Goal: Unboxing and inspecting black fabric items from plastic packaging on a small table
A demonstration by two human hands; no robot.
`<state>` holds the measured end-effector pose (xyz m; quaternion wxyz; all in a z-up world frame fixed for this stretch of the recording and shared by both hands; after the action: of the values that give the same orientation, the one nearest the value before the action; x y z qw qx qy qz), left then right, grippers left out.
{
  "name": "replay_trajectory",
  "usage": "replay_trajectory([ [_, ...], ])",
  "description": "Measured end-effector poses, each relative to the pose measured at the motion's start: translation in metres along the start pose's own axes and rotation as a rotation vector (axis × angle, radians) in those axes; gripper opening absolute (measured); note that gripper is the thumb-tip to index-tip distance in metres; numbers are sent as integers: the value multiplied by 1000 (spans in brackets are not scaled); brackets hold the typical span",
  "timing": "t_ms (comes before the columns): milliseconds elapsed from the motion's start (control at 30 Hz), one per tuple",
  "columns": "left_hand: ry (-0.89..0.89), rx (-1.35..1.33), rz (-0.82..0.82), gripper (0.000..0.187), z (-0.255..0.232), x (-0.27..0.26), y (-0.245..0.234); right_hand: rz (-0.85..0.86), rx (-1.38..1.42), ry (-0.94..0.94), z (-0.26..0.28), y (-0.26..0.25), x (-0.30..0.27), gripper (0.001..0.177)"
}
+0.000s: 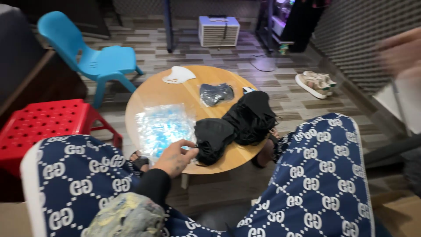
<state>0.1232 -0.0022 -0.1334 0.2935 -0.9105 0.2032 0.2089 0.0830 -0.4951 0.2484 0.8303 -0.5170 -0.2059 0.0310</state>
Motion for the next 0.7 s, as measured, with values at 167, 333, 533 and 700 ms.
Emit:
replay_trajectory([
  [167, -2, -41, -2, 49, 7, 9, 14, 214, 68, 114, 68, 221, 74, 28],
  [333, -3, -44, -44, 39, 13, 5, 11, 394, -5, 190, 30, 383, 76, 32],
  [533, -17, -53, -66, 32, 1, -26, 10, 535, -235, 237, 57, 422, 75, 68],
  [700, -18, -63, -50, 33, -11, -40, 8, 534, -347, 192, 45, 455, 79, 77],
])
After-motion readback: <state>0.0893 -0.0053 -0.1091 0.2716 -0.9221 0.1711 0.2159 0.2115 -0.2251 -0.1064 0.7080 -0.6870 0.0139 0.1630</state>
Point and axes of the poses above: each hand's wrist, its own x-axis towards the middle knuckle, its own y-axis out of the palm, z = x × y, the point moved 10 cm from there along x, towards the middle knuckle, and after that the axes turned 12 degrees about z, right-handed, at the moved point
